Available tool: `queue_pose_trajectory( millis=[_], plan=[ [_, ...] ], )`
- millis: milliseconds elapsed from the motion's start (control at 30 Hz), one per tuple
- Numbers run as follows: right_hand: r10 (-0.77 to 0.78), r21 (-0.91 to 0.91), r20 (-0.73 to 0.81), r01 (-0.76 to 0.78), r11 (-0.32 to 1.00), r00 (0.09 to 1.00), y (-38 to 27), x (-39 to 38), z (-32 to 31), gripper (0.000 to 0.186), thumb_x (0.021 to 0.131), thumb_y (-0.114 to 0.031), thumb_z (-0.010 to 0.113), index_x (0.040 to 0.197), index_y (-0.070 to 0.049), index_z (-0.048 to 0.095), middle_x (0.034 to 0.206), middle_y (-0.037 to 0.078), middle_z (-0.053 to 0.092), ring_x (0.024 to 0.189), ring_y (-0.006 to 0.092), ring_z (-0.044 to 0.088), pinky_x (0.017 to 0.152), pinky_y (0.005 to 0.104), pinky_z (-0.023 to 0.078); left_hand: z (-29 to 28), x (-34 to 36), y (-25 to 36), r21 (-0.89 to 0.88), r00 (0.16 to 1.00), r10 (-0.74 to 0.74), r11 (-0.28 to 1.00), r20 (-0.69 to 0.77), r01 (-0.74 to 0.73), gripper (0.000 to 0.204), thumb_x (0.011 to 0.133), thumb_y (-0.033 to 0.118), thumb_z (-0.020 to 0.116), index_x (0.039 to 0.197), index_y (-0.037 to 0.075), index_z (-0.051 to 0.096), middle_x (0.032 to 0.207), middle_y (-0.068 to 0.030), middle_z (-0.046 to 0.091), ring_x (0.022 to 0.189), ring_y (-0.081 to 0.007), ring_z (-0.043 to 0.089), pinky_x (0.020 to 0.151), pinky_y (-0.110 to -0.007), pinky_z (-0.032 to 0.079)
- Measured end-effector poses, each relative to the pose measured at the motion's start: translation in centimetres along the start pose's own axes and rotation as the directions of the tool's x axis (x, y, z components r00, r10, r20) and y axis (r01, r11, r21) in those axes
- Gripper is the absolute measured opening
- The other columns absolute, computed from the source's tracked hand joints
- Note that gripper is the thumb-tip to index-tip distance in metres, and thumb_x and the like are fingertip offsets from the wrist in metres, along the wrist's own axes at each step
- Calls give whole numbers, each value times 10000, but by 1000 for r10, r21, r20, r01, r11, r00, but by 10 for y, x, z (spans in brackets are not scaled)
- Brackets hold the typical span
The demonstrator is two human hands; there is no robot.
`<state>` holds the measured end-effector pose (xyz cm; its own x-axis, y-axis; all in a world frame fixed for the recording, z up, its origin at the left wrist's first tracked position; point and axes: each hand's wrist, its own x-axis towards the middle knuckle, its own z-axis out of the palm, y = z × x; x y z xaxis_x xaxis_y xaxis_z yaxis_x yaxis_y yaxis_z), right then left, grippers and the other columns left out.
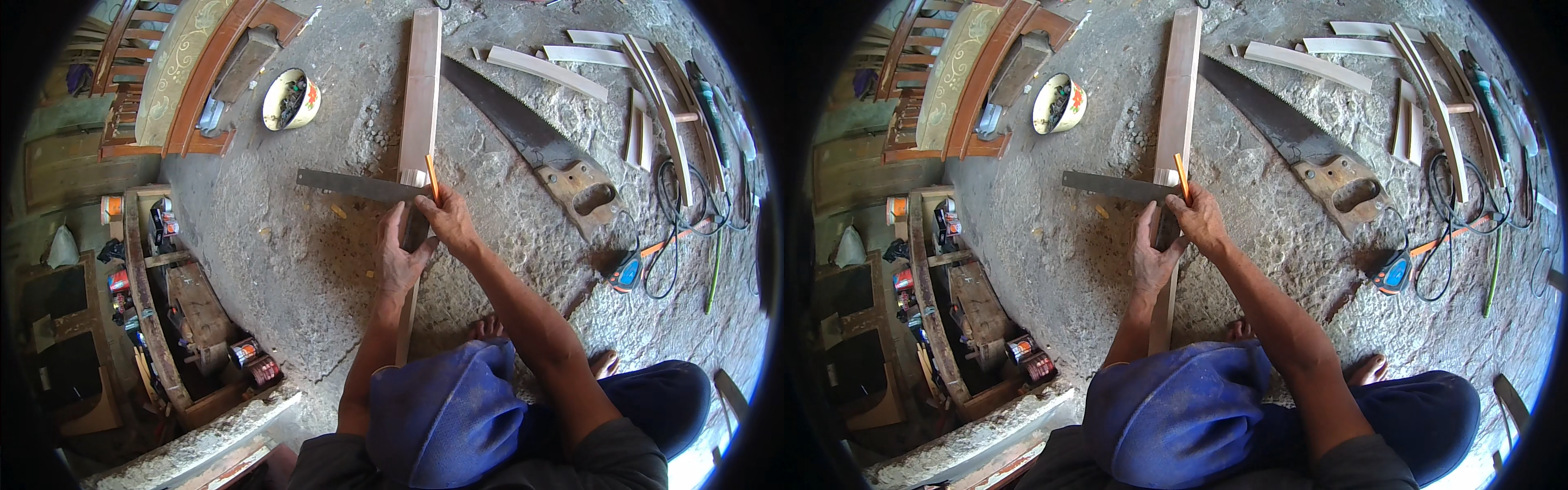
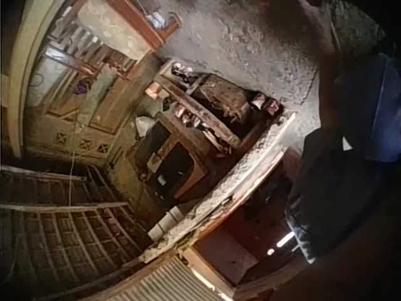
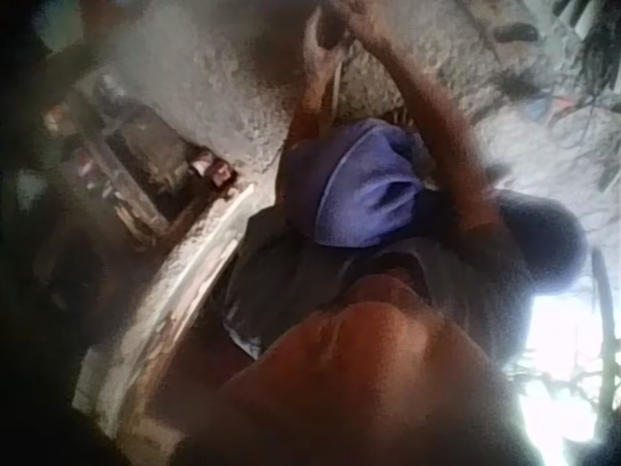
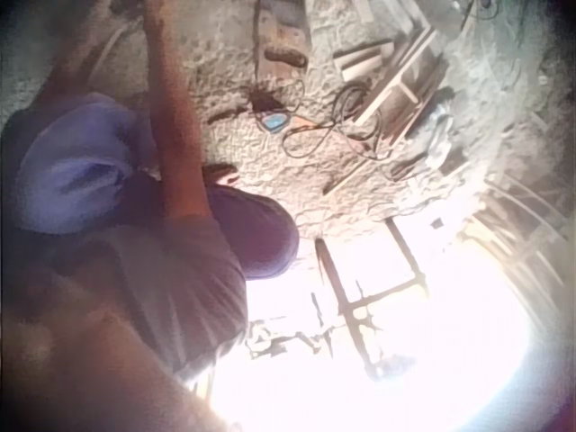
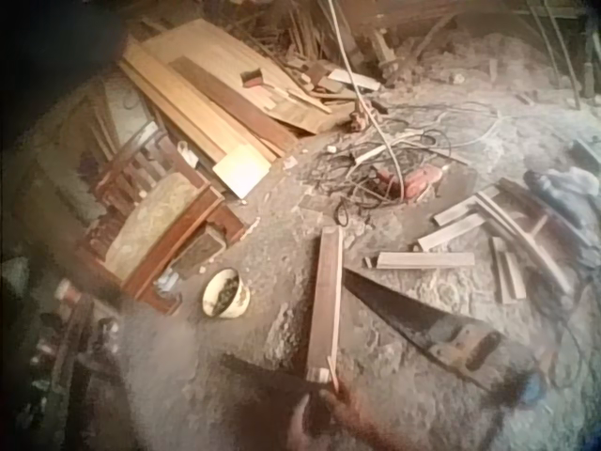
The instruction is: The person measures and marks several small wooden pieces using a pencil and a metal square ruler. They also use a hand saw to cut a piece of wood and a hand plane to smooth its surface. The person handles the wood pieces one at a time, marking and cutting them on the floor.
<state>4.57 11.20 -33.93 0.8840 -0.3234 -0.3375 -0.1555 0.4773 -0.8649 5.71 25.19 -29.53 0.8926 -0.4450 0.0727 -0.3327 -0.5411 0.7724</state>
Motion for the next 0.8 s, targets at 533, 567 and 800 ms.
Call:
queue_pose_trajectory(
  millis=[533, 567, 800],
  plan=[
    [167, 257, 66, -179, 950, 984, -20, -8, -2, 143, 949, -88, 704, 1078, -27, 712, 916, 5, 704, 789, 96, 614, 732, 288, 520, -4, 3, 1, 244, 996, 59, 967, 72, -74, 799, 749, 189, 802, 1470, 8, 511, 1498, -268, 486, 1387, -413, 476, 1148, -471, 388],
    [165, 257, 68, -177, 950, 984, -21, -8, -3, 144, 948, -86, 704, 1080, -28, 714, 918, 5, 705, 791, 97, 617, 733, 288, 520, -4, 3, 2, 250, 996, 54, 966, 74, -71, 796, 751, 173, 803, 1470, -1, 508, 1498, -263, 489, 1396, -403, 473, 1156, -463, 381],
    [146, 255, 69, -159, 954, 987, -19, -6, -3, 156, 941, -79, 710, 1088, -27, 718, 920, 7, 711, 799, 101, 627, 740, 290, 525, -3, 3, 6, 294, 998, 28, 955, 59, -45, 773, 741, 144, 780, 1451, -16, 521, 1475, -264, 509, 1346, -411, 518, 1119, -465, 416]
  ],
)
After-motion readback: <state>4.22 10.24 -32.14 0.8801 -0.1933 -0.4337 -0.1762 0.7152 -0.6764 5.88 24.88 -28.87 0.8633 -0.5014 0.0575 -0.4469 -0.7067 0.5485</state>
